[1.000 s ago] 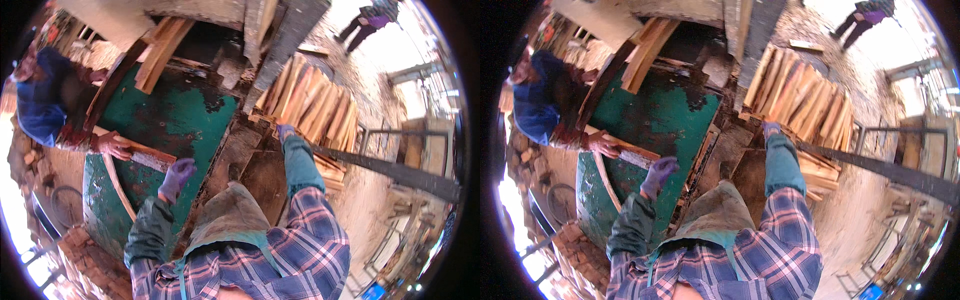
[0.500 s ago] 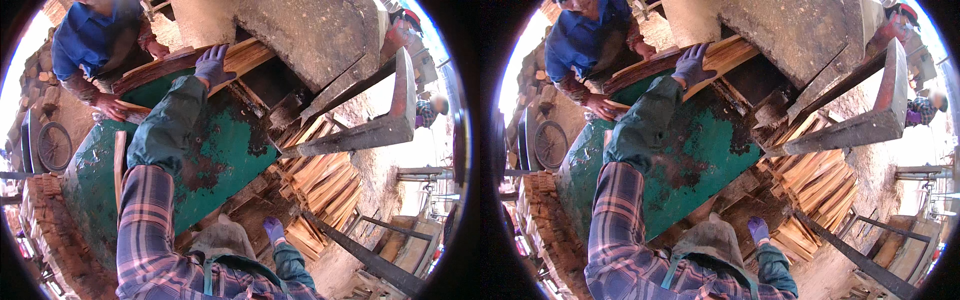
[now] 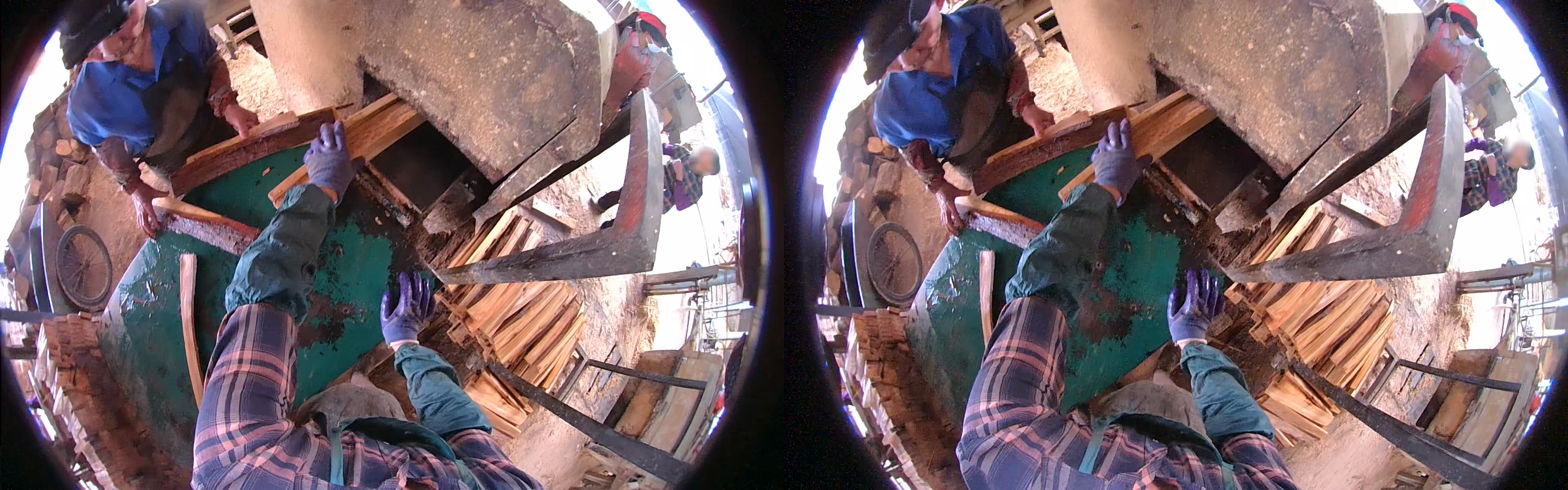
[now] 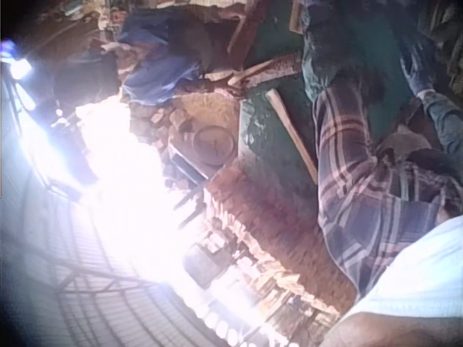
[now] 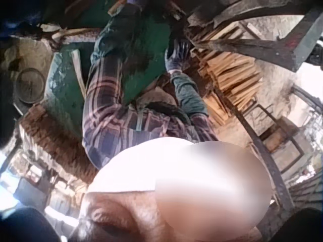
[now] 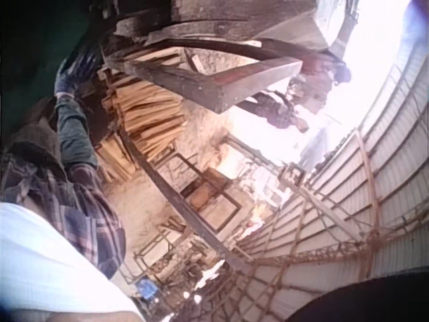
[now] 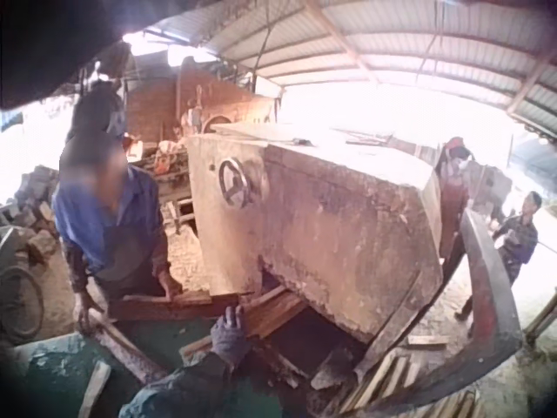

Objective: The person picks up wooden planks from a green workbench and stacks them on a nearby pile. The person handles the planks one by one, aligning them carefully before placing them on the growing stack.

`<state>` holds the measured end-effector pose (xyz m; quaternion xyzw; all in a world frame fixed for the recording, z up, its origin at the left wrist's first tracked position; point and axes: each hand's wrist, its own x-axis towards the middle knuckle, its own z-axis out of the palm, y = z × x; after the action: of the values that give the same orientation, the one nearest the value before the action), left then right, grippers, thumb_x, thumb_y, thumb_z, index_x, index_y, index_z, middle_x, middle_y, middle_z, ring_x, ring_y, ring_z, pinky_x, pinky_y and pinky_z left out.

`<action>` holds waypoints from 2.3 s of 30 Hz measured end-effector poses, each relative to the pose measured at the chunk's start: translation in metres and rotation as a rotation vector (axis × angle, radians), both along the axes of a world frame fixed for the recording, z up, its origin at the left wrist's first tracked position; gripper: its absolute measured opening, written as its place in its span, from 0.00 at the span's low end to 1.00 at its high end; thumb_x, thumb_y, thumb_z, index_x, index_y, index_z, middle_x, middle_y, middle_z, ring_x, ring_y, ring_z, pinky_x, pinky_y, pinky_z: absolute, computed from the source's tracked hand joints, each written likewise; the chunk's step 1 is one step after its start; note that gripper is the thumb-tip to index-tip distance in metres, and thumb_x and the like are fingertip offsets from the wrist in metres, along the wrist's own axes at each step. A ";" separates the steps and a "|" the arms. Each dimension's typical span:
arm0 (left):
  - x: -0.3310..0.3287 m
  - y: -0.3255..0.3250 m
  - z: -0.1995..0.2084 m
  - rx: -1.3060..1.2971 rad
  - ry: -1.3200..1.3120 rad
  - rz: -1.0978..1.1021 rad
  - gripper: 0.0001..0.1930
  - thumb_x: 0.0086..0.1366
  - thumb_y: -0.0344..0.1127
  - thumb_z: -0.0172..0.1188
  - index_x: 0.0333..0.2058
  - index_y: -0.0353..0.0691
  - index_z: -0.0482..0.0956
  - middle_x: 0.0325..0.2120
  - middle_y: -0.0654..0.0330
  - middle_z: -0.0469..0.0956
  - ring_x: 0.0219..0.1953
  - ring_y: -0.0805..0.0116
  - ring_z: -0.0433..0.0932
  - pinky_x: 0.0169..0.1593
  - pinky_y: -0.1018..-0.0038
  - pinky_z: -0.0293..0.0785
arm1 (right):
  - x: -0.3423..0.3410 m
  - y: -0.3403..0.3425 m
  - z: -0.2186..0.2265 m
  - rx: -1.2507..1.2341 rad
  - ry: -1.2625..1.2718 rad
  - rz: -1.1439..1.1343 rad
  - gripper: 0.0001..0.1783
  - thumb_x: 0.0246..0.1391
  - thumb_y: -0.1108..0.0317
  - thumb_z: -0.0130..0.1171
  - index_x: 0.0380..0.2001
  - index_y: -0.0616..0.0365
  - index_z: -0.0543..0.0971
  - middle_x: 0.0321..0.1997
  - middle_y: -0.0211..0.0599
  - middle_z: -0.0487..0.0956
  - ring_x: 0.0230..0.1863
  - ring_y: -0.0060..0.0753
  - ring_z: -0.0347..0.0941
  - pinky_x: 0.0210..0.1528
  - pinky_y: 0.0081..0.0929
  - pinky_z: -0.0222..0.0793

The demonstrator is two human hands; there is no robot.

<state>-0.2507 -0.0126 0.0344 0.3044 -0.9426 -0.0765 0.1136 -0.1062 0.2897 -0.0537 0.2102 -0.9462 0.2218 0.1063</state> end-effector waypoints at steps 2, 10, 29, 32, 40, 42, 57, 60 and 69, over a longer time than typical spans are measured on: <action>0.006 -0.001 -0.001 0.030 0.010 -0.002 0.52 0.53 0.59 0.68 0.69 0.41 0.52 0.65 0.47 0.58 0.62 0.44 0.65 0.60 0.51 0.65 | -0.002 -0.001 -0.002 0.023 -0.002 -0.001 0.29 0.56 0.51 0.57 0.61 0.43 0.72 0.67 0.40 0.69 0.68 0.53 0.61 0.65 0.59 0.52; 0.021 -0.010 -0.012 0.086 0.132 -0.003 0.50 0.49 0.56 0.72 0.64 0.39 0.59 0.56 0.45 0.67 0.52 0.44 0.74 0.53 0.55 0.73 | -0.004 0.007 -0.005 -0.014 -0.073 0.004 0.33 0.53 0.48 0.60 0.62 0.40 0.69 0.68 0.38 0.67 0.70 0.50 0.58 0.69 0.59 0.45; 0.293 0.034 -0.003 0.243 0.031 0.099 0.44 0.47 0.47 0.74 0.60 0.39 0.64 0.51 0.44 0.72 0.53 0.43 0.74 0.53 0.54 0.74 | -0.003 0.000 -0.015 -0.065 -0.019 0.043 0.30 0.53 0.56 0.60 0.59 0.53 0.71 0.65 0.52 0.68 0.69 0.56 0.58 0.69 0.52 0.51; 0.366 0.057 0.013 0.315 -0.050 0.125 0.40 0.49 0.48 0.73 0.57 0.38 0.68 0.51 0.44 0.74 0.52 0.46 0.75 0.54 0.57 0.73 | -0.011 0.009 -0.025 -0.014 -0.016 0.123 0.34 0.51 0.55 0.61 0.59 0.60 0.72 0.63 0.58 0.70 0.68 0.60 0.60 0.72 0.48 0.51; 0.490 0.096 0.023 0.206 -0.268 0.162 0.51 0.45 0.51 0.74 0.65 0.40 0.59 0.52 0.47 0.72 0.55 0.47 0.72 0.59 0.51 0.65 | 0.093 0.008 -0.027 -0.547 -1.052 0.447 0.22 0.58 0.61 0.62 0.51 0.64 0.77 0.51 0.37 0.81 0.52 0.34 0.75 0.59 0.31 0.68; 0.480 0.085 0.017 0.199 -0.128 0.120 0.52 0.45 0.50 0.74 0.66 0.40 0.58 0.53 0.46 0.71 0.55 0.46 0.72 0.58 0.53 0.67 | 0.158 -0.031 0.003 -0.571 -1.018 0.175 0.22 0.58 0.63 0.63 0.51 0.66 0.77 0.50 0.36 0.80 0.53 0.33 0.73 0.59 0.29 0.68; 0.533 0.059 0.063 0.556 0.191 -0.058 0.55 0.35 0.45 0.75 0.65 0.37 0.60 0.53 0.43 0.74 0.55 0.44 0.73 0.61 0.60 0.69 | 0.223 -0.127 0.087 -1.518 -1.793 0.367 0.37 0.61 0.45 0.57 0.65 0.55 0.64 0.65 0.41 0.69 0.64 0.47 0.64 0.69 0.49 0.58; 0.535 0.049 0.099 0.406 0.408 -0.159 0.53 0.38 0.43 0.74 0.65 0.39 0.59 0.53 0.44 0.72 0.56 0.43 0.70 0.61 0.57 0.66 | 0.193 -0.137 0.114 -1.213 -1.506 0.600 0.32 0.61 0.47 0.57 0.62 0.54 0.68 0.64 0.38 0.70 0.63 0.44 0.66 0.68 0.47 0.58; 0.547 0.052 0.181 0.271 1.006 -0.458 0.60 0.40 0.38 0.81 0.68 0.35 0.51 0.60 0.47 0.66 0.62 0.52 0.68 0.63 0.58 0.67 | 0.229 -0.140 0.197 -0.696 -0.817 1.171 0.23 0.64 0.64 0.54 0.62 0.53 0.70 0.62 0.42 0.72 0.63 0.46 0.67 0.66 0.40 0.63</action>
<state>0.2968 0.0398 0.2157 0.0303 -0.7962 -0.3549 0.4891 0.1224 0.1500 0.1434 0.5304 -0.5223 0.5840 -0.3238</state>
